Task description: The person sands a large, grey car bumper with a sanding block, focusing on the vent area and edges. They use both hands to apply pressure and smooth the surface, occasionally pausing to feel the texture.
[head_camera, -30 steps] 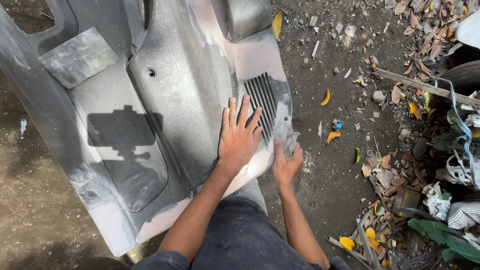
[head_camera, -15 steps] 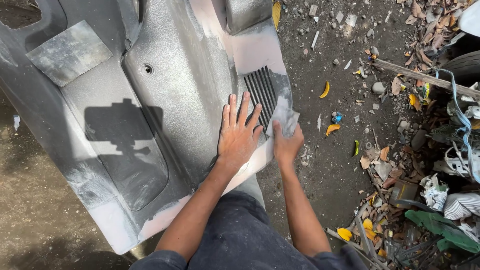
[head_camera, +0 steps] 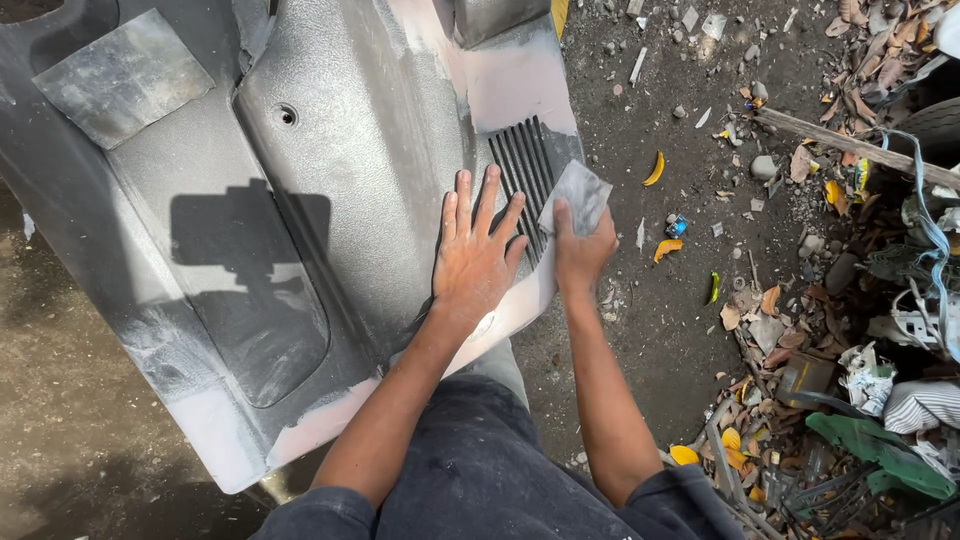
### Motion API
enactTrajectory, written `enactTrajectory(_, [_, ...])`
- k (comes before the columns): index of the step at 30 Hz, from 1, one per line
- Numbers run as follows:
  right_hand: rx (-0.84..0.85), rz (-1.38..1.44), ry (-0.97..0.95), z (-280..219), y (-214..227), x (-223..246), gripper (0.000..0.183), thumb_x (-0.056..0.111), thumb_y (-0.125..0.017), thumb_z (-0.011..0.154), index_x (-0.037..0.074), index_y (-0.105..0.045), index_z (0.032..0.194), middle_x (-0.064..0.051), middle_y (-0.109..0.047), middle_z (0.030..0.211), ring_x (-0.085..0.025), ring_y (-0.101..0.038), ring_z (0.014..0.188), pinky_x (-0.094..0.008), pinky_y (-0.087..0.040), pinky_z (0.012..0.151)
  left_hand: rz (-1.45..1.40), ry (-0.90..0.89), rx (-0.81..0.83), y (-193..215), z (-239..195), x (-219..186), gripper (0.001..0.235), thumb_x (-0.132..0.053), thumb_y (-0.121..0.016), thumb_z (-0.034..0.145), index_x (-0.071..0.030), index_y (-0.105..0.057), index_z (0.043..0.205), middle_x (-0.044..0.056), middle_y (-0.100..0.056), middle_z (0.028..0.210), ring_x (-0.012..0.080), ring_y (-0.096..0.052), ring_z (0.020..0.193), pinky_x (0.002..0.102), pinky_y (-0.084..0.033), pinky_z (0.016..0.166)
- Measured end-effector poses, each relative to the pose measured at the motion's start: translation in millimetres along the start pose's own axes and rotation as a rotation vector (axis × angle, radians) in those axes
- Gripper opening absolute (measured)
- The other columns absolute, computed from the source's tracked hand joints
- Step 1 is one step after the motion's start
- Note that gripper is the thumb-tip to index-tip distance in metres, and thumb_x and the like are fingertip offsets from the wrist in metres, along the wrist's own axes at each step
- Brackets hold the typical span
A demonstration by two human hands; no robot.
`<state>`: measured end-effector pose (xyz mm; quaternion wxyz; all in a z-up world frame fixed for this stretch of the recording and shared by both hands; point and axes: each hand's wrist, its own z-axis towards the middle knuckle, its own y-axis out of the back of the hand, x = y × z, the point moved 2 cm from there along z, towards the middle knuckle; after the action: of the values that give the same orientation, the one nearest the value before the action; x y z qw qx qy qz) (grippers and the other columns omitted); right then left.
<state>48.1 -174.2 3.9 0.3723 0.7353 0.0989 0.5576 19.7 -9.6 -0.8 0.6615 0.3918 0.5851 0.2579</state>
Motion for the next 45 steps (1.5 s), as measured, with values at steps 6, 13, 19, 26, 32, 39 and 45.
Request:
enactTrajectory(6, [0.064, -0.211, -0.02, -47.1, 14.5, -29.6, 0.032, 0.025, -0.076, 0.094, 0.001, -0.073, 0.115, -0.021, -0.074, 0.101, -0.024, -0.07, 0.089, -0.041, -0.057, 0.081, -0.015, 0.002, -0.043, 0.9, 1.0, 3.9, 0.059, -0.042, -0.052, 0.105, -0.017, -0.044, 0.158, 0.018, -0.011, 0.171, 0.0449, -0.008, 0.157, 0.056, -0.01, 0.127])
enactTrajectory(13, [-0.059, -0.092, 0.317, -51.5, 15.3, -2.0, 0.033, 0.018, -0.072, 0.098, -0.005, -0.065, 0.12, -0.02, -0.075, 0.104, -0.028, -0.073, 0.091, -0.043, -0.058, 0.077, -0.04, 0.037, -0.06, 5.2, 10.6, -0.6, 0.058, -0.041, -0.053, 0.106, -0.018, -0.045, 0.158, 0.017, -0.012, 0.172, 0.0448, -0.009, 0.158, 0.055, -0.011, 0.128])
enactTrajectory(19, [0.0, -0.039, 0.073, -16.7, 15.5, -30.5, 0.029, 0.018, -0.078, 0.096, -0.004, -0.074, 0.113, -0.012, -0.08, 0.098, -0.02, -0.075, 0.085, -0.034, -0.059, 0.077, 0.0, 0.014, -0.078, -1.6, 7.0, -3.8, 0.06, -0.041, -0.055, 0.103, -0.017, -0.046, 0.158, 0.019, -0.012, 0.172, 0.0453, -0.01, 0.157, 0.055, -0.012, 0.127])
enactTrajectory(26, [-0.027, -0.027, 0.333, -65.4, 17.0, -20.7, 0.028, 0.006, -0.075, 0.094, -0.01, -0.067, 0.117, -0.021, -0.075, 0.105, -0.026, -0.071, 0.094, -0.04, -0.055, 0.082, -0.021, 0.0, -0.021, -2.8, -3.6, 0.4, 0.06, -0.041, -0.054, 0.104, -0.017, -0.045, 0.158, 0.02, -0.011, 0.171, 0.0463, -0.009, 0.157, 0.055, -0.009, 0.127])
enactTrajectory(32, [-0.005, 0.067, 0.159, -68.3, 17.1, -24.8, 0.033, 0.012, -0.075, 0.097, -0.006, -0.067, 0.124, -0.013, -0.075, 0.112, -0.019, -0.07, 0.1, -0.034, -0.055, 0.087, -0.031, 0.01, -0.026, -6.2, 8.0, 0.2, 0.06, -0.042, -0.052, 0.104, -0.018, -0.044, 0.158, 0.02, -0.009, 0.171, 0.046, -0.007, 0.157, 0.056, -0.009, 0.127])
enactTrajectory(39, [0.001, 0.084, -0.006, -15.1, 11.4, -1.0, 0.03, 0.017, -0.076, 0.095, -0.005, -0.073, 0.116, -0.014, -0.08, 0.104, -0.02, -0.072, 0.088, -0.037, -0.058, 0.08, -0.009, 0.031, -0.033, -3.9, 3.1, 2.3, 0.062, -0.045, -0.05, 0.105, -0.018, -0.042, 0.16, 0.019, -0.007, 0.172, 0.0456, -0.007, 0.158, 0.055, -0.009, 0.128])
enactTrajectory(45, [0.076, -0.051, 0.093, -70.0, 21.1, -48.5, 0.038, 0.016, -0.077, 0.089, -0.004, -0.07, 0.121, -0.016, -0.076, 0.107, -0.02, -0.074, 0.097, -0.035, -0.058, 0.089, -0.008, 0.007, -0.048, -7.4, -3.2, 4.2, 0.062, -0.045, -0.051, 0.104, -0.019, -0.042, 0.159, 0.02, -0.008, 0.17, 0.0464, -0.007, 0.156, 0.056, -0.008, 0.126])
